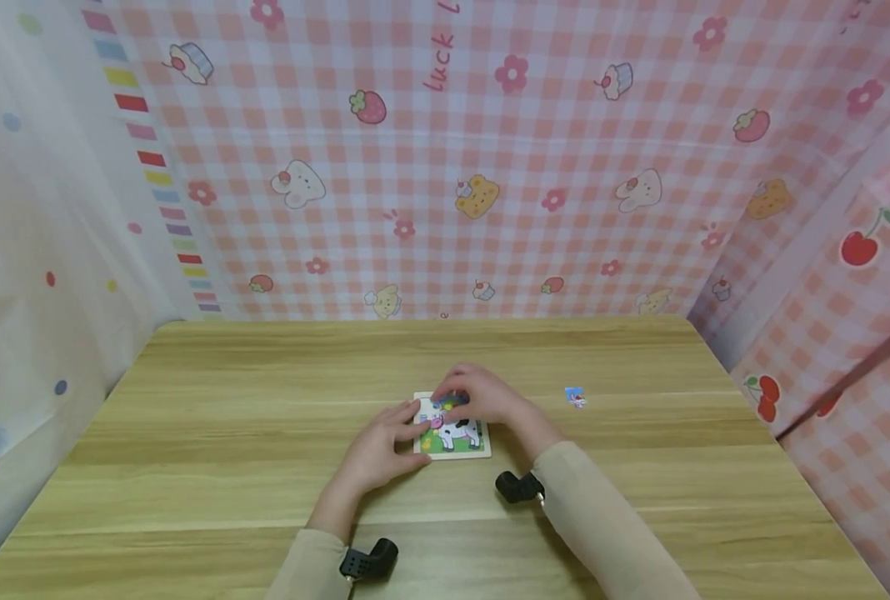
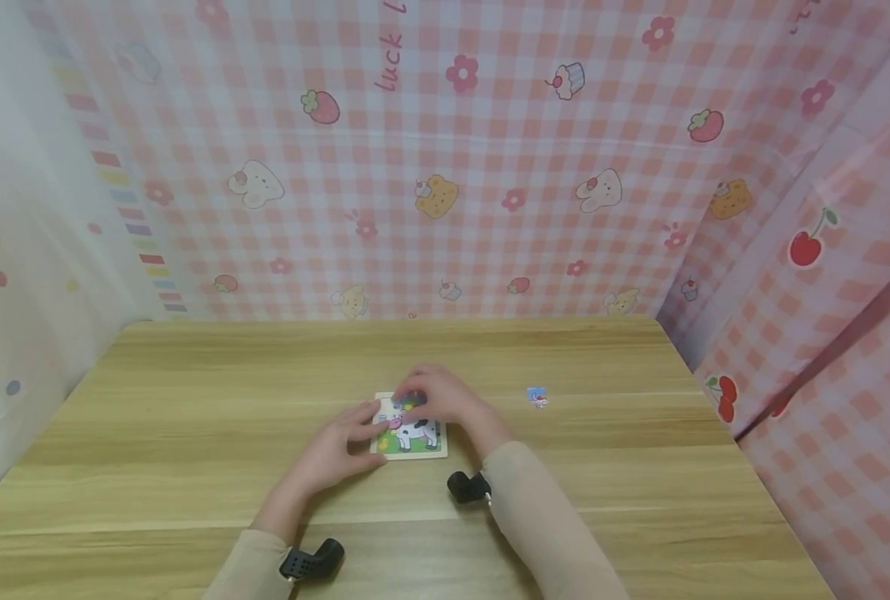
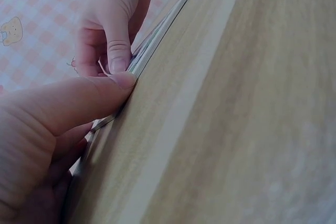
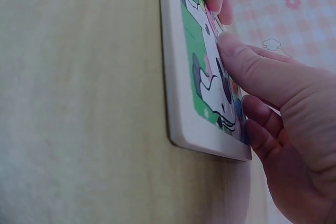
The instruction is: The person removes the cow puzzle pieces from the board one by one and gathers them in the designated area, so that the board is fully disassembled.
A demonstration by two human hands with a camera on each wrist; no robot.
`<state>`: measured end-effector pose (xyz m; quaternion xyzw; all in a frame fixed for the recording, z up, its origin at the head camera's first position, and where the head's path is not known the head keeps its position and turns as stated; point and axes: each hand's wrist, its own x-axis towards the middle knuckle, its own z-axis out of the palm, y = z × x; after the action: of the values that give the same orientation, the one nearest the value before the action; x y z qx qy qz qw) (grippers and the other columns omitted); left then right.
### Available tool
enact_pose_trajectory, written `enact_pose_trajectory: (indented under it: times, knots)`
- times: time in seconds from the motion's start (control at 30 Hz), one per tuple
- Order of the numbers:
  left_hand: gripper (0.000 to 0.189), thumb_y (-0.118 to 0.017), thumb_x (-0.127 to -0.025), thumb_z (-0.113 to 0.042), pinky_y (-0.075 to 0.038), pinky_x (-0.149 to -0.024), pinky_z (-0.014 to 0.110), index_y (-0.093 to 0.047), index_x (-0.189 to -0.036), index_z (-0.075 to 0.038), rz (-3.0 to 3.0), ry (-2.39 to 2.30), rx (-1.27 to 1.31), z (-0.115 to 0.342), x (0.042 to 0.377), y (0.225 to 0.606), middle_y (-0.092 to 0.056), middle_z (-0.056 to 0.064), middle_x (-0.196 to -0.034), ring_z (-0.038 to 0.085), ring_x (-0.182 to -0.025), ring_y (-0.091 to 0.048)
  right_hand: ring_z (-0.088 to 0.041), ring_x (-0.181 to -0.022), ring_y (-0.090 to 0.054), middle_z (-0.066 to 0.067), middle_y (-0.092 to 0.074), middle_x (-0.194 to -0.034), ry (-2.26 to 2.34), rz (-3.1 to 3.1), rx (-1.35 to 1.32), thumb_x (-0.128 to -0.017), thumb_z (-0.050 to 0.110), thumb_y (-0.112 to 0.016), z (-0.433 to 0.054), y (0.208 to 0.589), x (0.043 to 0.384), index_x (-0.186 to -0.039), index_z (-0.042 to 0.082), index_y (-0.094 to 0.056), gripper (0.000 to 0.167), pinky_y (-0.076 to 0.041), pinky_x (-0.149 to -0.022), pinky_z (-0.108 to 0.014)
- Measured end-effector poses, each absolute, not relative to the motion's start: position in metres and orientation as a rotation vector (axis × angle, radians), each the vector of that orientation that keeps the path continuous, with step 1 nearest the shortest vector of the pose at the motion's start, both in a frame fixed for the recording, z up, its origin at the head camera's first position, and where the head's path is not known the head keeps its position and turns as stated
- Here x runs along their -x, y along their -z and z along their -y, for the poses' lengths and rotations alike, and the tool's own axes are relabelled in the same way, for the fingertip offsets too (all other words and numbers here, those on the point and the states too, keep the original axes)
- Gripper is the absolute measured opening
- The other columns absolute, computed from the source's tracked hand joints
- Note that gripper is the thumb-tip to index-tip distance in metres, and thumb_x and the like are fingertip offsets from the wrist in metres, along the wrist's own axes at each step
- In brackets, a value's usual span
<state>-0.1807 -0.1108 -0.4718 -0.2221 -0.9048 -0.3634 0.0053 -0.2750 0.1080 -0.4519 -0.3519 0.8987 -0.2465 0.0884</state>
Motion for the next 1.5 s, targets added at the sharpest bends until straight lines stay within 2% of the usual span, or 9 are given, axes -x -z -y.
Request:
enact_pose_trajectory:
  times: [0.27,0.93,1.5]
  knots:
    - [0.050,-0.081,-0.082,-0.022,-0.031,-0.115,0.058,-0.067,-0.127,-0.007,2.830,1.160,0.684,0.1109,0.1815,0.4733,-0.046,0.015,-0.151,0.037,-0.143,-0.036,-0.018,-0.108,-0.054,0.000,-0.061,-0.116,0.719,-2.680,1.070,-0.085,0.024,-0.079,-0.1075,0.4540,0.2754,-0.113,0.020,-0.072,0.030,-0.046,-0.098,-0.038]
    - [0.049,-0.081,-0.082,-0.023,-0.032,-0.115,0.057,-0.067,-0.128,-0.010,2.825,1.147,0.693,0.1120,0.1824,0.4762,-0.046,0.012,-0.151,0.035,-0.144,-0.037,-0.021,-0.110,-0.053,-0.001,-0.060,-0.114,0.770,-2.694,1.035,-0.087,0.019,-0.077,-0.1038,0.4551,0.2719,-0.101,0.020,-0.071,0.015,-0.044,-0.100,-0.041]
    - [0.048,-0.081,-0.082,-0.022,-0.031,-0.116,0.057,-0.068,-0.127,-0.010,2.839,1.161,0.672,0.1110,0.1817,0.4740,-0.046,0.013,-0.151,0.036,-0.144,-0.036,-0.025,-0.120,-0.052,-0.002,-0.063,-0.121,0.809,-2.714,1.023,-0.089,0.019,-0.075,-0.1060,0.4558,0.2674,-0.107,0.018,-0.070,0.019,-0.039,-0.109,-0.047]
